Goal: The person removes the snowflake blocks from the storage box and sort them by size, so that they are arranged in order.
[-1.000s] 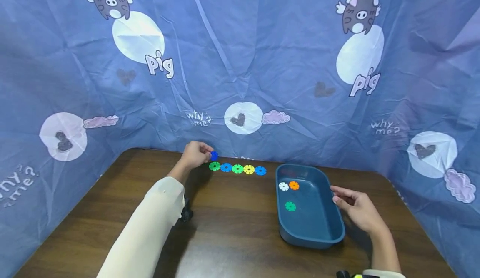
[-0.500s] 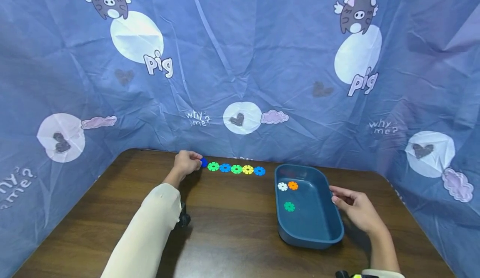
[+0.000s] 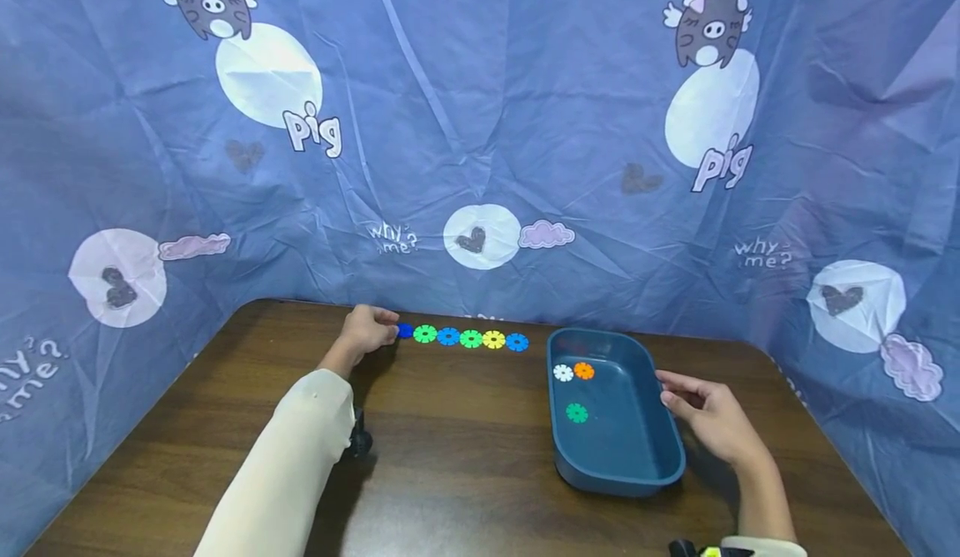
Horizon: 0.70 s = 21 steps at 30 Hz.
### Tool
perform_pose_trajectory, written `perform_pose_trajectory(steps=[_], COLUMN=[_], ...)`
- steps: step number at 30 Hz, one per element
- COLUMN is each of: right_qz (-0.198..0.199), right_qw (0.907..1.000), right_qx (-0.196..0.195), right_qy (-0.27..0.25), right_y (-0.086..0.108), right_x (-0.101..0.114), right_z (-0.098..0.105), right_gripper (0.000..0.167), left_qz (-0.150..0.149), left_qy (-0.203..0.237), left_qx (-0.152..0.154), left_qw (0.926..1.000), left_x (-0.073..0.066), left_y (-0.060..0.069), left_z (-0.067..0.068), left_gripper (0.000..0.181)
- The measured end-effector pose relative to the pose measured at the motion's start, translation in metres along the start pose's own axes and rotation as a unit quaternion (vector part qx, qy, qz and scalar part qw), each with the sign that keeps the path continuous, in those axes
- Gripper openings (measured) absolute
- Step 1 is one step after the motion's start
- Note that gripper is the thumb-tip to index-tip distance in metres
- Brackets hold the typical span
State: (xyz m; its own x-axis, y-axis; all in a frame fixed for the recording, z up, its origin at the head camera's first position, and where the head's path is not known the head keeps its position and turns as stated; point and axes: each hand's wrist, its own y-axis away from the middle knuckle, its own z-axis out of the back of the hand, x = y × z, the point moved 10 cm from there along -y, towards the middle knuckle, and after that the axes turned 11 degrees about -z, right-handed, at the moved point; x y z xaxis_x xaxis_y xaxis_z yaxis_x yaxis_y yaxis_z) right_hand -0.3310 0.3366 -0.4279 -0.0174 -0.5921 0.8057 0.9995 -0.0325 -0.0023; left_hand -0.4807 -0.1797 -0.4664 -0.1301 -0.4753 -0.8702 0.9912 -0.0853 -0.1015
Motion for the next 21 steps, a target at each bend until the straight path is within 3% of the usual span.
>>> perform_pose_trajectory(steps=[6,9,16,21], right_qz=[-0.001,0.004,-0.001,0.007], right_qw=[1.0,1.0,1.0,0.9999], right_qx=[-0.001,-0.003,-0.002,-0.008], right_qy=[-0.006,-0.007,0.003,0.008], right_y=[0.0,0.0,0.0,0.002], right_x=[0.001,0.002,0.001,0.003], right_z=[-0.002,-0.002,-0.002,0.001], right_gripper=[0.04,0.039,0.039,0.038], left_qz=[-0.015,-0.035,-0.103,-0.148], left_qy=[-0.024,-0.029,-0.059,-0.082], left_qx=[0.002,0.004,0.012,0.055], left_qw=[0.9996,0.999,0.9928,0.9841], left_x=[-0.005,-0.017,-0.068,-0.108], left_y=[0.0,-0.001,-0.009,-0.012], left_z=[0.003,0.0,-0.019,-0.05], left_gripper=[0.032,0.03,0.026,0.023])
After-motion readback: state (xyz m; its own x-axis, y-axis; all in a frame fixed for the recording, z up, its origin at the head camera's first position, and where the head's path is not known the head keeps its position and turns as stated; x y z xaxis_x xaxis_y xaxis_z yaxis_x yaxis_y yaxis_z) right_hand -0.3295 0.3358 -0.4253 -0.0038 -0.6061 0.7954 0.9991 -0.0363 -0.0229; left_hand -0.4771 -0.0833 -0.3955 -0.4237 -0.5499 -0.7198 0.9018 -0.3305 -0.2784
